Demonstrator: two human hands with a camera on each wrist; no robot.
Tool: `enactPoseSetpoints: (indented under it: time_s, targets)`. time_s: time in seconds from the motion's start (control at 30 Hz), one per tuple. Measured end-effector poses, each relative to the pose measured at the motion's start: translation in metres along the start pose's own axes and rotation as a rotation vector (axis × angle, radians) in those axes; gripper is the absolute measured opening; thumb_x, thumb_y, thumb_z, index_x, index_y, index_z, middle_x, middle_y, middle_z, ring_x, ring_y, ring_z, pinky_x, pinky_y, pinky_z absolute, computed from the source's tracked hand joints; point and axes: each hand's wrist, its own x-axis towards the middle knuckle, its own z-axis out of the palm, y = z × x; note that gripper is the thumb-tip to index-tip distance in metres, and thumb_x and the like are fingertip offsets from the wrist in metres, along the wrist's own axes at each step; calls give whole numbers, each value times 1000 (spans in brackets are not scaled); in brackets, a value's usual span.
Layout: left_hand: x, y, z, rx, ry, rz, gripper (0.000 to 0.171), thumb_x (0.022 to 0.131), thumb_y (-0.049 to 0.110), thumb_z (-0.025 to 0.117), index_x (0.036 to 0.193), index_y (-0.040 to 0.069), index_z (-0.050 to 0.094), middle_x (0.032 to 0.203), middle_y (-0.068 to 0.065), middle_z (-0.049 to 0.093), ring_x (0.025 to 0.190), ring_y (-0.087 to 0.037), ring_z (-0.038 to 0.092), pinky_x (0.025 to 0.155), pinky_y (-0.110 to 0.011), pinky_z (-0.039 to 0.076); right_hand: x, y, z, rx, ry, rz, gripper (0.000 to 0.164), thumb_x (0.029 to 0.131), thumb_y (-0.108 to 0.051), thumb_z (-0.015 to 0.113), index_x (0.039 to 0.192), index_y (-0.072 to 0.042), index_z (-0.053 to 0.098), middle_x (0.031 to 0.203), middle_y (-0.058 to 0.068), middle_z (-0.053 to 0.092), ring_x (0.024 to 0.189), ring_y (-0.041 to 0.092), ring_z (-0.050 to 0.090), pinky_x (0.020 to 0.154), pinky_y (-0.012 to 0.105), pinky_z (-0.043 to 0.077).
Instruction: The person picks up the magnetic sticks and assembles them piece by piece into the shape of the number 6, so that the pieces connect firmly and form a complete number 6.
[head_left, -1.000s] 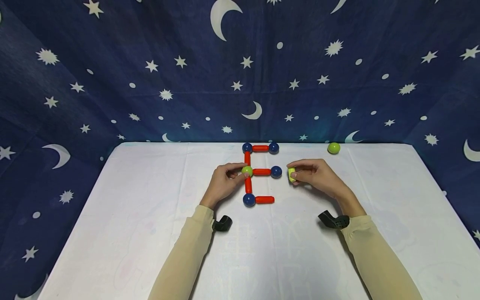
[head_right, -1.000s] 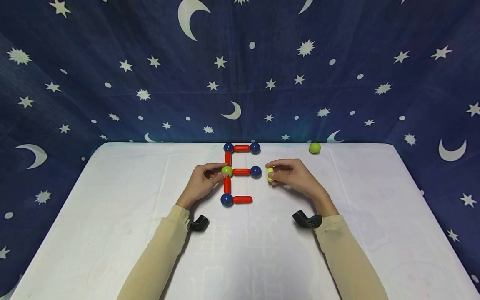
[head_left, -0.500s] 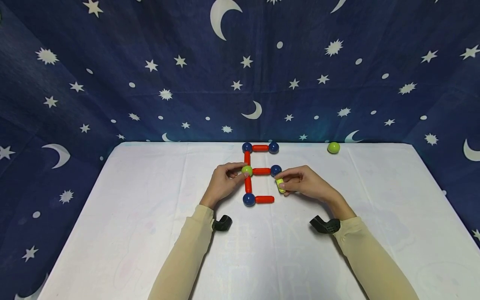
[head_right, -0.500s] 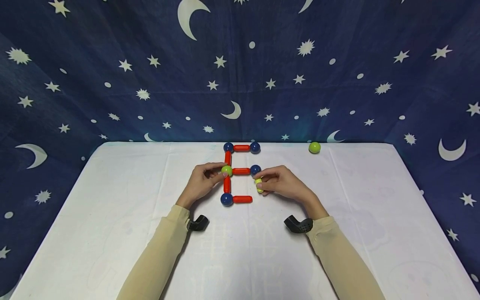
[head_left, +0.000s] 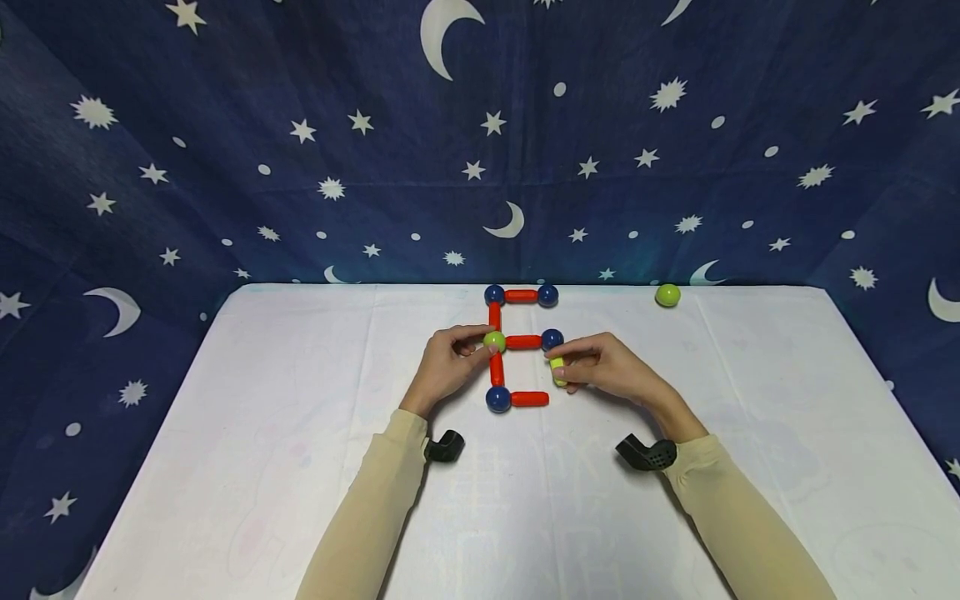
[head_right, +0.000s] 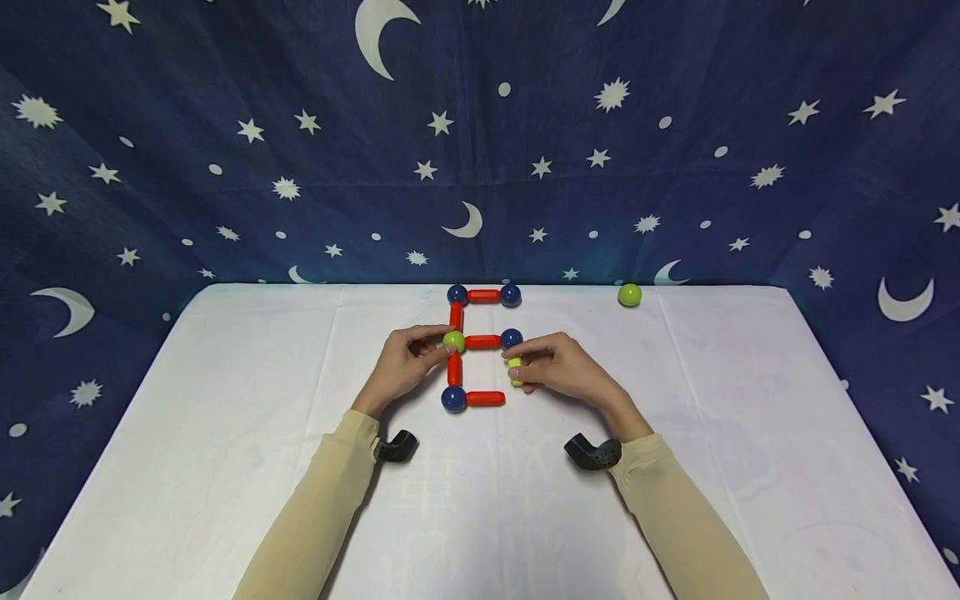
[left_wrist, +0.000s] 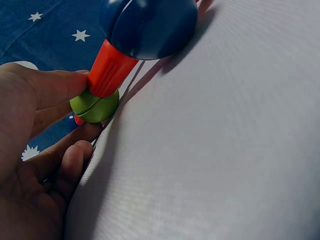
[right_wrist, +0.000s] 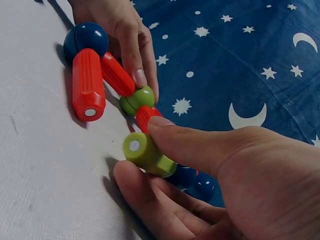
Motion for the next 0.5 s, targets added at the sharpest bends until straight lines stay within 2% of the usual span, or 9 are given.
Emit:
enactPoseSetpoints:
  time_s: [0.3, 0.5]
  targets:
    - [0, -1, 0, -8, 0, 4, 29, 90, 19, 78, 118, 13, 77, 108, -4, 72, 84, -21, 56, 75, -31, 46, -1, -1, -3, -68, -24, 7, 35, 92, -7, 74, 126, -1, 70, 98, 13, 73, 74, 25, 68, 75, 28, 57]
    - [-1, 0, 0, -4, 1, 3, 29, 90, 20, 79, 118, 13, 77, 109, -3, 72, 84, -20, 56, 75, -29, 46, -2, -1, -3, -84, -26, -17, 36, 92, -9, 74, 127, -1, 70, 101, 12, 73, 77, 25, 68, 75, 28, 57]
